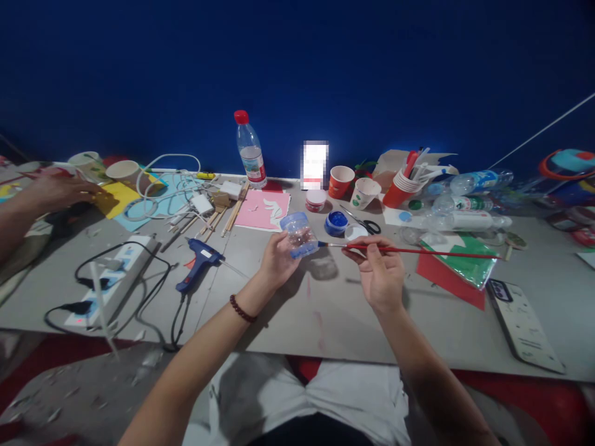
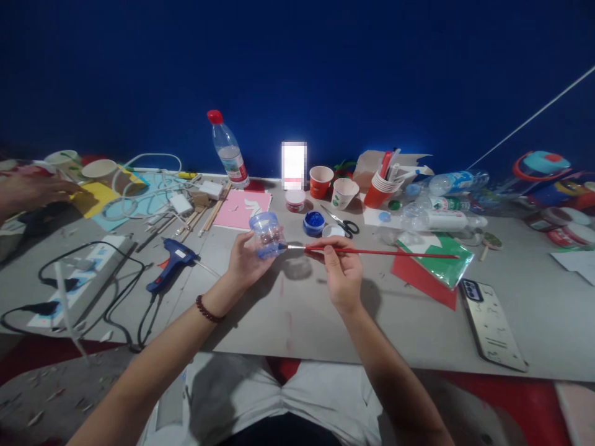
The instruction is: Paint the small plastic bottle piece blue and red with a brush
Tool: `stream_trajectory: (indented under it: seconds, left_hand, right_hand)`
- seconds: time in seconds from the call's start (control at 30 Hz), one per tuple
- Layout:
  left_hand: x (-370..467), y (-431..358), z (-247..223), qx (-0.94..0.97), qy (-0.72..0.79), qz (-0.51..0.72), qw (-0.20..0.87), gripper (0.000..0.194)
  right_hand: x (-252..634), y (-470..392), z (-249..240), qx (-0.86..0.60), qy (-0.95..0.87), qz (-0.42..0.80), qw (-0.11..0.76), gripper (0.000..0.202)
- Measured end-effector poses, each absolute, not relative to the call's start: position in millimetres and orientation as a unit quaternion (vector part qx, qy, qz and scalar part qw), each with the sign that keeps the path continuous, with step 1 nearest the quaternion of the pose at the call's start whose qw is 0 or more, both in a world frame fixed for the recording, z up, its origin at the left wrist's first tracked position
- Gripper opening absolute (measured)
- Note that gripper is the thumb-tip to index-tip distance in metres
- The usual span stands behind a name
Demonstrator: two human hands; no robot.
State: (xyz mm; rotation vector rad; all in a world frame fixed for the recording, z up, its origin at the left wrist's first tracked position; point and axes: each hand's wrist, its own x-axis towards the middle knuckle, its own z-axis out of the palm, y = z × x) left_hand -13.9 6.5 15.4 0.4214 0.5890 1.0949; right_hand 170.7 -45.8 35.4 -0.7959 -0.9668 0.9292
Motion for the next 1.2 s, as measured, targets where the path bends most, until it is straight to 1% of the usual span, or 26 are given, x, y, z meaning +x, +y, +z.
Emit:
stream_trajectory:
  seconds: [0.1,0.2,0.27,0.37,0.43,0.57,0.67,0.73,0.9,1.07,1.13,1.2]
  left_hand:
    - [-13.0,6.9,10.3,0.226,0.285,0.507,0.782,0.037]
    - [-11.8,6.8,5.6,0.269,0.288,0.512,0.764,0.035]
    - [-11.1,5.7,4.7,0.297,0.283,0.504,0.76,0.038]
    - [-9.7,2.7,5.5,0.33,0.28,0.492,0.755,0.04]
    - [-8.4,0.7,6.3,0.348,0.275,0.486,0.754,0.04]
    - [-5.7,-1.2,5.9,0.37,0.248,0.478,0.757,0.045]
    - [-4.3,-1.1,5.2,0.375,0.248,0.481,0.753,0.053]
    - [-3.7,-1.4,5.9,0.377,0.26,0.485,0.745,0.055]
    - [-1.6,-4.6,9.3,0.385,0.3,0.496,0.718,0.044]
    - [-1.1,-6.4,7.7,0.377,0.33,0.501,0.706,0.036]
    - [-1.1,-7.1,8.8,0.39,0.339,0.504,0.692,0.038]
    - [-0.8,-8.2,11.6,0.411,0.342,0.509,0.675,0.044]
  right_hand:
    - [173.9,-40.5,33.3,-0.369,-0.389,0.402,0.742,0.019]
    - [176.9,-38.9,28.5,-0.394,-0.384,0.374,0.746,0.018]
    - [176.6,-40.9,25.1,-0.433,-0.412,0.357,0.717,0.018]
    - [172.9,-45.6,21.5,-0.49,-0.479,0.345,0.641,0.018]
    - [170.4,-47.1,20.3,-0.488,-0.515,0.366,0.603,0.028]
    - [169.6,-44.1,19.8,-0.464,-0.505,0.443,0.578,0.045]
    - [171.5,-39.8,19.9,-0.449,-0.48,0.49,0.573,0.051]
    - [172.3,-37.6,19.3,-0.444,-0.477,0.495,0.575,0.051]
    - [171.0,-37.1,15.1,-0.453,-0.502,0.428,0.599,0.05]
    - [166.3,-44.2,16.3,-0.513,-0.558,0.29,0.584,0.056]
    - [164.2,-47.0,17.8,-0.526,-0.577,0.243,0.576,0.058]
    - [162.3,-48.8,18.3,-0.53,-0.596,0.207,0.566,0.06]
